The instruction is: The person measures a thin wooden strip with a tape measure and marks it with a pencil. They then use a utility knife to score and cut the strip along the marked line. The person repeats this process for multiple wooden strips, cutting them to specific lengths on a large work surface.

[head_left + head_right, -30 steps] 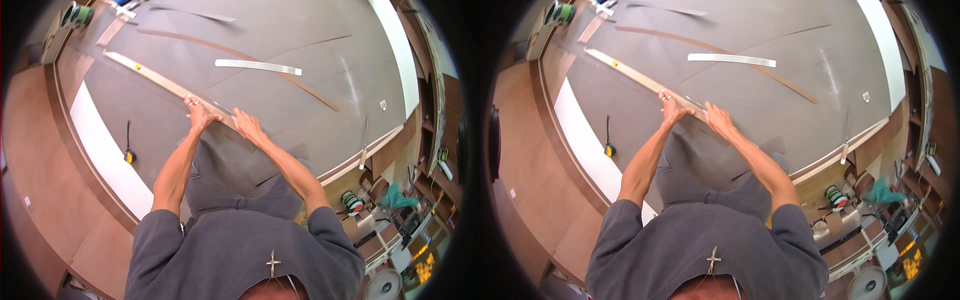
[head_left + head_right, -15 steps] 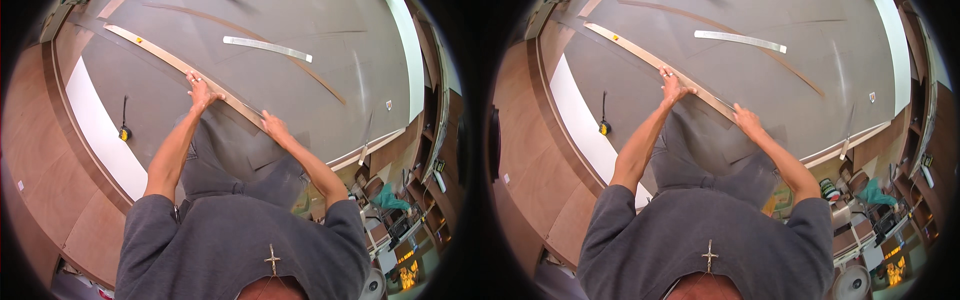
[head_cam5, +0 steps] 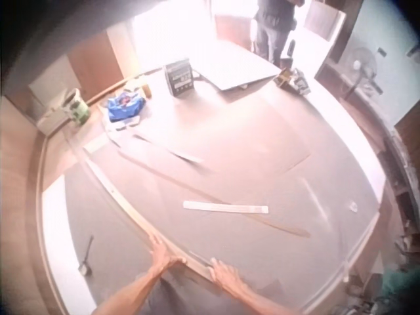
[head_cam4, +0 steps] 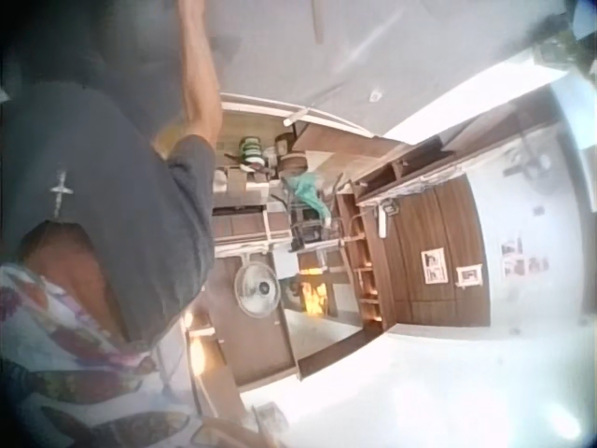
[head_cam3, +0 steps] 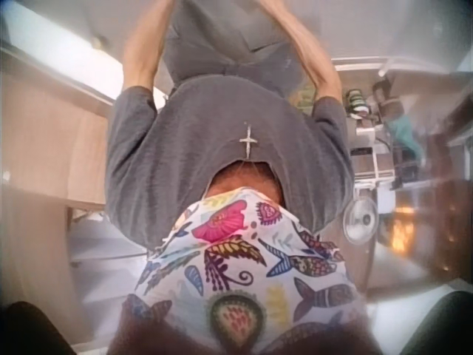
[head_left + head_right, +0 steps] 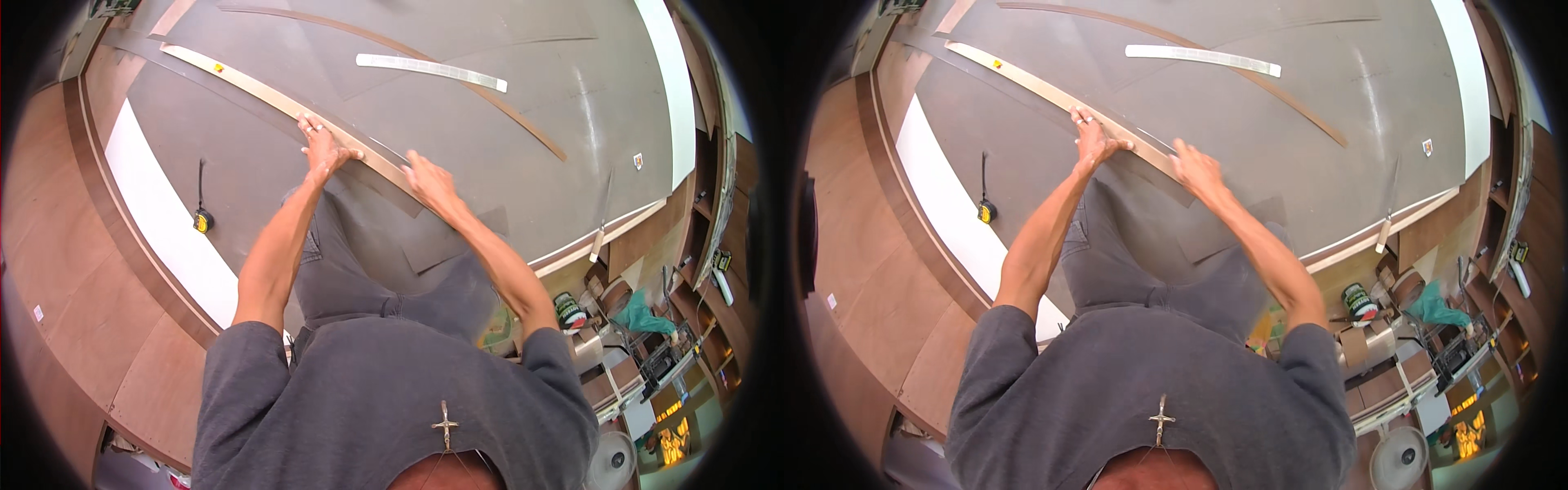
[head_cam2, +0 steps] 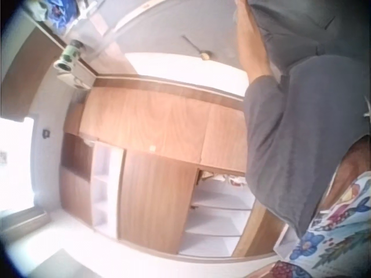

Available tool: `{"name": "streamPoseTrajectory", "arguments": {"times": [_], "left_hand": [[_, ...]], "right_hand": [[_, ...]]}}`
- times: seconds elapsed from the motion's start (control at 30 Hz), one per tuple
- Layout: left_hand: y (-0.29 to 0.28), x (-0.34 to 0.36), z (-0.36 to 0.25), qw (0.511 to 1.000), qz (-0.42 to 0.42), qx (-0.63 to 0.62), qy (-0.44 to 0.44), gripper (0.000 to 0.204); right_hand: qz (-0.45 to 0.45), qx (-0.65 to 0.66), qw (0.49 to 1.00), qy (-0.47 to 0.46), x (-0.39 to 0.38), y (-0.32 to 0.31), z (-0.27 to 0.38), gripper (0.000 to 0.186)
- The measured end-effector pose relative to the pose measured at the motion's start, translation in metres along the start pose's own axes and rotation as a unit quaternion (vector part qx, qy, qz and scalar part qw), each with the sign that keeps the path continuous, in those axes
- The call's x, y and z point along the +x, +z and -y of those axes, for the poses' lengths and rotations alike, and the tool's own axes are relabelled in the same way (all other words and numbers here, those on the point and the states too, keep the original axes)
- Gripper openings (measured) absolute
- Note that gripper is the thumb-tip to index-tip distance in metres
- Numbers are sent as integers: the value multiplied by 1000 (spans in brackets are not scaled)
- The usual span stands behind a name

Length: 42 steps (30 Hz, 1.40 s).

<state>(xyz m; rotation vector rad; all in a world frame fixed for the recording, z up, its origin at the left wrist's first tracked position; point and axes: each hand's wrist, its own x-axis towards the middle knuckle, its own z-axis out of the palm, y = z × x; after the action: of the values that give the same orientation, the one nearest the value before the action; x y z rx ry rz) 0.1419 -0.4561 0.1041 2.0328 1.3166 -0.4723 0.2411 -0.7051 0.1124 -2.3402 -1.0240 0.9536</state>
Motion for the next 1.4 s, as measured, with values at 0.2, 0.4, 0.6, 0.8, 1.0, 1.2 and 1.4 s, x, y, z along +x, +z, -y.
{"name": "streamPoseTrajectory", "arguments": {"times": [0.2,0.4,0.6,0.8,1.0,1.2,1.4], "left_hand": [[8,2,5,998,-60,-23,9,133],[-4,-10,-7,1000,12,-7,-8,154],[4,-7,-1,1000,-14,-18,-1,160],[23,12,36,990,-101,-23,94,165],[4,-6,6,999,8,-29,-11,173],[1,-10,20,999,-19,32,17,167],[3,-7,30,999,-22,-8,39,163]], "right_hand": [[51,15,998,-28,123,33,89,27],[89,3,996,-10,76,23,51,26],[77,-82,992,49,-112,1,-93,40],[-146,-117,968,169,-119,-51,-118,25],[-227,-116,966,51,-27,-12,-22,54],[-135,-68,988,23,14,65,74,76],[-114,-97,989,9,34,70,62,75]]}}
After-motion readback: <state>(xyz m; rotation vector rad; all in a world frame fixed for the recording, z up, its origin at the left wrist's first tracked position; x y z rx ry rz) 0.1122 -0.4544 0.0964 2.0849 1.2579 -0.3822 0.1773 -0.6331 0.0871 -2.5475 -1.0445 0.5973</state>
